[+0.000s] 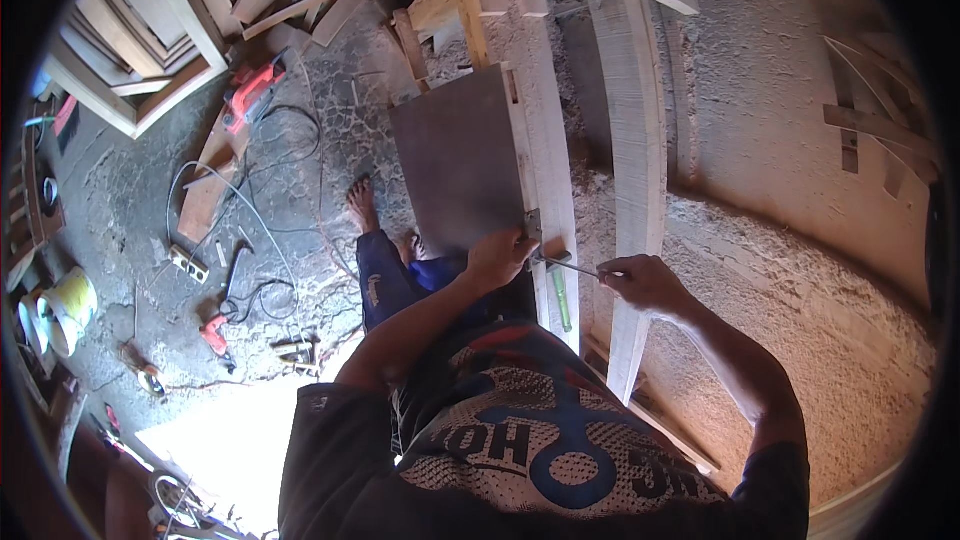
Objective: The person uses a hammer and chisel to fit a metal hinge into a wooden frame, then secures it with a screwdriver. The person lifts and repositions the frame to continue assembly.
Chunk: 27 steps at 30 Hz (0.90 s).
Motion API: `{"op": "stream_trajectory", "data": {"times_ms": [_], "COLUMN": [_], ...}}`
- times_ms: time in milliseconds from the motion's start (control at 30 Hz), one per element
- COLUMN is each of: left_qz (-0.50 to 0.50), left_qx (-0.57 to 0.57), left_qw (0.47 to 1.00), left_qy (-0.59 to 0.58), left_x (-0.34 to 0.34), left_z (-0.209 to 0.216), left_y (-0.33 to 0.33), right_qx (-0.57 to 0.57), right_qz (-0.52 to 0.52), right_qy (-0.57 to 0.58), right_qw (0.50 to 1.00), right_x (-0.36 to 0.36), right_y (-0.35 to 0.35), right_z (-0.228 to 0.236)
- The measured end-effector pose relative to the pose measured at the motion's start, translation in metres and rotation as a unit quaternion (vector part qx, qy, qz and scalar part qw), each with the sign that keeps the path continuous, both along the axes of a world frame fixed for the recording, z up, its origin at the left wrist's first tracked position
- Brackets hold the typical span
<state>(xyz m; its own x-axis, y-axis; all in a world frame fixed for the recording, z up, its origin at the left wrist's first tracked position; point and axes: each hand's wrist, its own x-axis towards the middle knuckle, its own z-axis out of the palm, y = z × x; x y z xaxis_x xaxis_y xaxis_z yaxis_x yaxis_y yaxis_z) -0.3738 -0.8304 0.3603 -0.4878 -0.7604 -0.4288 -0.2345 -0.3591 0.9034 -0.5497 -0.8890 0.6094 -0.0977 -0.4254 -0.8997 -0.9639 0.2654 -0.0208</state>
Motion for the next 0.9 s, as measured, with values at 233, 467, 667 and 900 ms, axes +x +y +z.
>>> {"op": "stream_trajectory", "data": {"times_ms": [233, 467, 667, 900], "left_qz": [-0.044, -0.006, 0.124, 0.142], "left_qx": [-0.056, 0.347, 0.527, 0.516], "left_qw": [0.996, 0.891, 0.673, 0.654], "left_qy": [-0.052, 0.291, 0.504, 0.534], "left_x": [0.004, 0.007, -0.043, -0.049], "left_z": [-0.005, 0.036, 0.027, 0.018], "left_y": [-0.028, -0.033, -0.015, -0.005], "right_qx": [-0.041, -0.234, -0.22, -0.25], "right_qz": [0.038, 0.197, 0.233, 0.27], "right_qy": [0.059, 0.021, 0.052, 0.018], "right_qw": [0.997, 0.952, 0.946, 0.93], "right_x": [0.029, 0.045, 0.04, 0.032], "right_y": [-0.002, 0.016, 0.026, 0.027], "right_z": [0.035, 0.045, 0.04, 0.032]}}
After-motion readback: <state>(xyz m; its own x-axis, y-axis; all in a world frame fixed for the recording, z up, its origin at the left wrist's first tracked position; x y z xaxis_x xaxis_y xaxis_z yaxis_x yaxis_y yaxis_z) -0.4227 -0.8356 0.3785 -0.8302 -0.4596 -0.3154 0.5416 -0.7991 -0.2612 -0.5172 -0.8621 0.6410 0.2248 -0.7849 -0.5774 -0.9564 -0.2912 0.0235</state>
